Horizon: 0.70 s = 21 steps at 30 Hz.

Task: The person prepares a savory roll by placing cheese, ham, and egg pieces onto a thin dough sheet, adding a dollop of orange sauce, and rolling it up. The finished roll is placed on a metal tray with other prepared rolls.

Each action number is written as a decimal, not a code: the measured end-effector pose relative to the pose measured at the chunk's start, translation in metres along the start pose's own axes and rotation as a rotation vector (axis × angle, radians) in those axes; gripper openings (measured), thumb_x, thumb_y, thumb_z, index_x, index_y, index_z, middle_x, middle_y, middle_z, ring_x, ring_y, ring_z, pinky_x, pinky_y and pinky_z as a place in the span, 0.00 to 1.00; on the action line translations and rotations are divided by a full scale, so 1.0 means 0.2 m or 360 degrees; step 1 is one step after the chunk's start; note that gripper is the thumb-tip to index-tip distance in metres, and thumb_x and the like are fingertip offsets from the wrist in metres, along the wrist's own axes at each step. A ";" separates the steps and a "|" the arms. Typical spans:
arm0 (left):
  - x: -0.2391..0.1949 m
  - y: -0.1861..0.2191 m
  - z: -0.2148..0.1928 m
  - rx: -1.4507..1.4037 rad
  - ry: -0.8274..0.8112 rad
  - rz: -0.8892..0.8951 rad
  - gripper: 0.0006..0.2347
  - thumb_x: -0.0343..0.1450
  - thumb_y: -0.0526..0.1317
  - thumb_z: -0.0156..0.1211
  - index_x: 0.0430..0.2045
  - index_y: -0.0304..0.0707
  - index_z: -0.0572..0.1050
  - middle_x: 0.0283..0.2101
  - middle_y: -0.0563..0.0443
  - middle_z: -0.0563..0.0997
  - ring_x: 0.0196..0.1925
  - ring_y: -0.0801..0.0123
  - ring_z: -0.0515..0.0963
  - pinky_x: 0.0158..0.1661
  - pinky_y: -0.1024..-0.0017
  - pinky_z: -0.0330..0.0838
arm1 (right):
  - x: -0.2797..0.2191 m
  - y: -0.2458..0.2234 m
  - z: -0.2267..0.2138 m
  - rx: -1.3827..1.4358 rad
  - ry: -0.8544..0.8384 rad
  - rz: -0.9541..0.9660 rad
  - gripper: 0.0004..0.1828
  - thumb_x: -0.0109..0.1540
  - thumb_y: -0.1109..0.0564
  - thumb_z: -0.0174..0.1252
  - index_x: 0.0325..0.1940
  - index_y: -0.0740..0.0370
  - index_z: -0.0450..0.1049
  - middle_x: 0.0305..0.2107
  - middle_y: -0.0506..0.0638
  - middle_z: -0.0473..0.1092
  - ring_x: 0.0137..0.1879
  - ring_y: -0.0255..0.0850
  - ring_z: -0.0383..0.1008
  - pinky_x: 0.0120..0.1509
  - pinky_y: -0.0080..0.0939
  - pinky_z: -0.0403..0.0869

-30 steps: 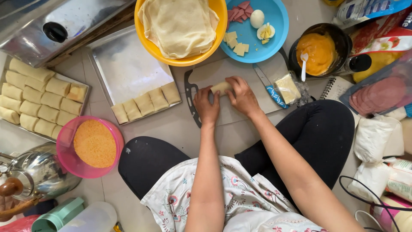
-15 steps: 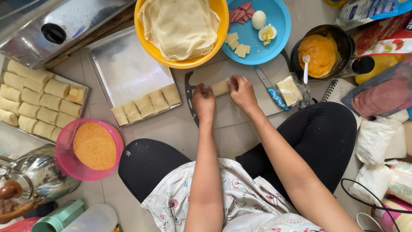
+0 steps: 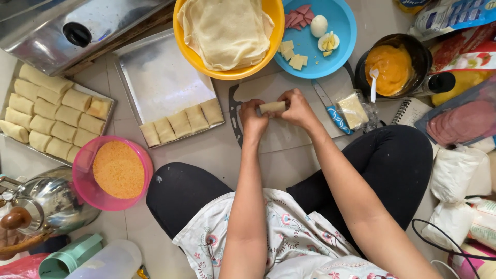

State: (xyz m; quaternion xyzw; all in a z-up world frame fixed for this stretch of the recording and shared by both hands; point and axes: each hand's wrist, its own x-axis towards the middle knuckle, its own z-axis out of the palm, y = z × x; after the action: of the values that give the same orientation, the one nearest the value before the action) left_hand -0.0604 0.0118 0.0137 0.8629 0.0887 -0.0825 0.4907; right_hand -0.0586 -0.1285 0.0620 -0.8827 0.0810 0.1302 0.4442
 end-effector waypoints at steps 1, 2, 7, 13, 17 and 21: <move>-0.01 0.00 0.00 -0.0001 0.0003 -0.0001 0.14 0.50 0.35 0.64 0.27 0.43 0.72 0.31 0.52 0.67 0.38 0.58 0.68 0.41 0.68 0.61 | -0.01 -0.02 -0.01 -0.0001 -0.0002 -0.0002 0.23 0.38 0.53 0.66 0.33 0.64 0.72 0.27 0.56 0.64 0.37 0.52 0.69 0.41 0.46 0.69; -0.01 -0.01 -0.01 0.0025 -0.0055 0.0032 0.13 0.51 0.34 0.63 0.26 0.43 0.72 0.32 0.52 0.68 0.39 0.58 0.67 0.42 0.66 0.60 | -0.01 -0.03 -0.01 0.0064 -0.0041 -0.0024 0.21 0.39 0.53 0.65 0.33 0.63 0.71 0.26 0.56 0.66 0.37 0.51 0.69 0.40 0.45 0.68; -0.06 0.04 -0.05 -0.0082 -0.0117 0.0117 0.15 0.52 0.33 0.61 0.30 0.42 0.69 0.33 0.49 0.73 0.39 0.59 0.70 0.43 0.66 0.62 | -0.03 -0.06 -0.02 0.0129 -0.0122 -0.0097 0.20 0.41 0.58 0.62 0.36 0.62 0.69 0.28 0.57 0.69 0.40 0.52 0.69 0.42 0.49 0.67; -0.12 0.06 -0.11 -0.0347 -0.0023 0.0275 0.15 0.55 0.31 0.58 0.34 0.40 0.70 0.31 0.48 0.75 0.36 0.63 0.72 0.40 0.70 0.63 | -0.07 -0.02 0.03 -0.0008 -0.0328 -0.0075 0.19 0.44 0.56 0.60 0.38 0.62 0.72 0.31 0.60 0.67 0.40 0.52 0.69 0.43 0.47 0.69; -0.16 -0.12 -0.22 0.0021 0.0810 0.0143 0.10 0.58 0.30 0.53 0.29 0.43 0.69 0.29 0.53 0.70 0.34 0.65 0.71 0.38 0.70 0.65 | -0.18 -0.03 0.02 0.0726 -0.0289 0.0288 0.19 0.48 0.57 0.59 0.42 0.62 0.70 0.32 0.55 0.69 0.39 0.42 0.69 0.43 0.39 0.69; -0.20 -0.27 -0.30 0.0468 0.1148 -0.0241 0.13 0.57 0.30 0.54 0.32 0.42 0.65 0.36 0.55 0.65 0.40 0.60 0.68 0.39 0.63 0.64 | -0.23 0.00 0.02 0.1445 -0.0330 0.0448 0.20 0.50 0.62 0.58 0.45 0.67 0.66 0.34 0.56 0.68 0.36 0.38 0.70 0.40 0.35 0.72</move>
State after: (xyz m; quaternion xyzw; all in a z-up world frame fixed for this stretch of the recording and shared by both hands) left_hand -0.1081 0.0887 0.0075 0.8886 0.3060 0.1779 0.2918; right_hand -0.1030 -0.1242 0.0746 -0.5625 0.2035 0.2278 0.7683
